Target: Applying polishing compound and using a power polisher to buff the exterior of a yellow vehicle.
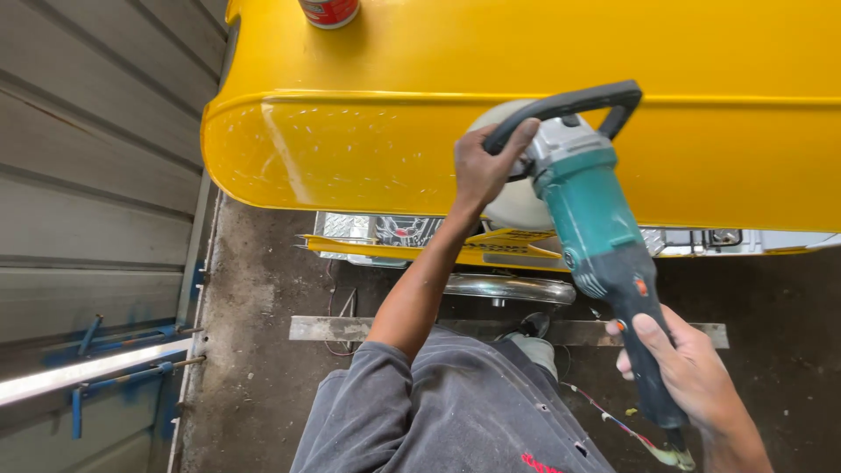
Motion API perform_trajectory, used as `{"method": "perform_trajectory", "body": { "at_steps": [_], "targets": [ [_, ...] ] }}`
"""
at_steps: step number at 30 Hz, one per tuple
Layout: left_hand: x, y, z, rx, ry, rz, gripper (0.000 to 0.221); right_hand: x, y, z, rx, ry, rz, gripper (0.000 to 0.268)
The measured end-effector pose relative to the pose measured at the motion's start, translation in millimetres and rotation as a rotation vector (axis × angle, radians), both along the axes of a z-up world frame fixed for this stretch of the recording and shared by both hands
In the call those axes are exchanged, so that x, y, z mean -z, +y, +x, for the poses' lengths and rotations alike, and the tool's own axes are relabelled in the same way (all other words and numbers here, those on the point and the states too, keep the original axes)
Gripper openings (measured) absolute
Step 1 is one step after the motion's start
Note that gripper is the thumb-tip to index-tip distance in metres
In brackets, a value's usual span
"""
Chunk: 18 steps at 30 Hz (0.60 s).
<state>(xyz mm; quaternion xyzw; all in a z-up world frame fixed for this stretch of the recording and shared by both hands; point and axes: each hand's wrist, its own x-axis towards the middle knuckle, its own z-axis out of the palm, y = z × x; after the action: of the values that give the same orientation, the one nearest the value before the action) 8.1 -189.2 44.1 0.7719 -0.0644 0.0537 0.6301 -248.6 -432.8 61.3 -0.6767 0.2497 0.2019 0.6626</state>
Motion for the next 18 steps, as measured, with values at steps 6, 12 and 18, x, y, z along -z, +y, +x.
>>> {"method": "perform_trajectory", "body": {
  "at_steps": [6,12,18],
  "targets": [
    [9.7,97.0,8.8,-0.094,-0.092,0.001,0.043,1.3,75.4,22.8,-0.099,-0.08,0.138,0.052],
    [23.4,207.4,3.0,-0.196,-0.201,0.095,0.046,16.1,149.6,44.2,-0.234,-0.151,0.191,0.052],
    [36.5,272.5,-16.2,-0.191,-0.14,-0.152,0.041,47.7,190.2,53.8,-0.445,-0.457,-0.095,0.069]
  ]
}}
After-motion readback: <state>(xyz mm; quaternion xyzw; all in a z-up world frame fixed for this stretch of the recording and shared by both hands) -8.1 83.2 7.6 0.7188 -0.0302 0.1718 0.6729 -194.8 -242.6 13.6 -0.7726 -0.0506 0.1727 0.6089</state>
